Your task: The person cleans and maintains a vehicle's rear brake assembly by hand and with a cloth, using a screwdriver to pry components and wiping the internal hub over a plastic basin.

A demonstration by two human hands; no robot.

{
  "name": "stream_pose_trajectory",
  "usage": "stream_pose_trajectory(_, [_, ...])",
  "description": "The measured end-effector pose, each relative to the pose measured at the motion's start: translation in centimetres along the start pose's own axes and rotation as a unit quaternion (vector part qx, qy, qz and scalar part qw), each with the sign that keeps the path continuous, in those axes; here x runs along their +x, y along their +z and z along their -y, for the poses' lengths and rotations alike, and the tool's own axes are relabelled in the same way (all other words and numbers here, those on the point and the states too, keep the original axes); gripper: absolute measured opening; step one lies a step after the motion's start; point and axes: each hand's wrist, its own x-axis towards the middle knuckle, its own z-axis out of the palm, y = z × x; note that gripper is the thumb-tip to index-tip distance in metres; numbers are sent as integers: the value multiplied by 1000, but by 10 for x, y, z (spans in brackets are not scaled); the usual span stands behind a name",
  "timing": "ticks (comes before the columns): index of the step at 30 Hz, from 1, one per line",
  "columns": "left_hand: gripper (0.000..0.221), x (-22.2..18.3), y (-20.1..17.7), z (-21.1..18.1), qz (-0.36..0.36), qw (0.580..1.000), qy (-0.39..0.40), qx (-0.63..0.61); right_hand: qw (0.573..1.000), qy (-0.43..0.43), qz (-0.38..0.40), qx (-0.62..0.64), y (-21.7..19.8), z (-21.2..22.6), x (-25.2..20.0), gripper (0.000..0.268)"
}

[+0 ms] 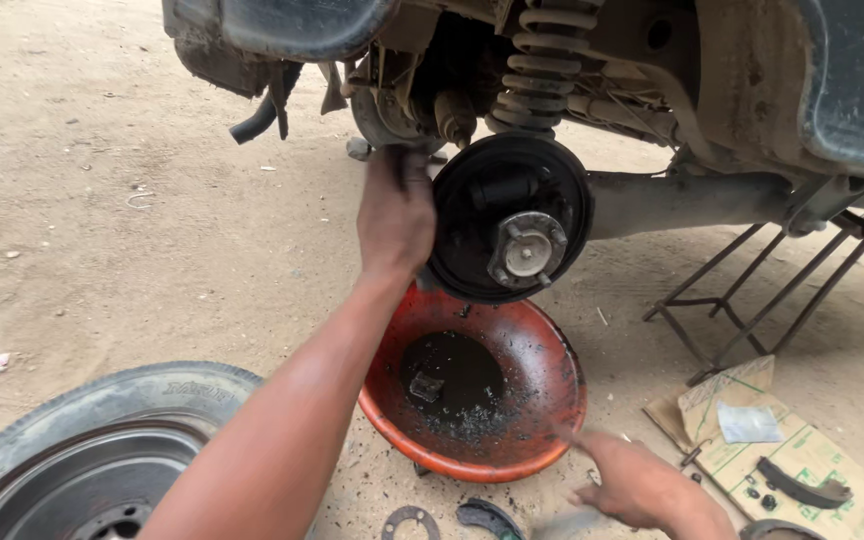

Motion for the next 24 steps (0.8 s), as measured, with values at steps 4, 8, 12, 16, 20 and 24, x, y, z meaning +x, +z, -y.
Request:
stream_pose_trajectory(4, [42, -38, -22, -40, 1, 931, -190, -313, 894, -162, -240, 341, -23, 54, 9, 114])
stream_pose_trajectory(8, [29, -58, -16, -73, 104, 876, -146, -448, 799, -302, -257, 452, -36, 97, 7, 83])
stream_pose_trajectory(12, [23, -15, -38, -54, 59, 954, 3, -293, 791, -145, -135, 579, -61, 77, -8, 53])
stream_pose_trajectory(16, [30, 17, -63, -45, -38, 981, 9, -190, 777, -203, -448, 392, -129, 37, -11, 34])
stream_pose_trajectory(20, [51, 9, -66, -42, 39, 995, -62, -74, 734, -186, -617, 214, -192, 24, 34, 34])
stream_pose_trajectory(24, [49, -12, -55, -20, 233, 950, 20, 208, 699, -87, -708, -53, -189, 2, 91, 36])
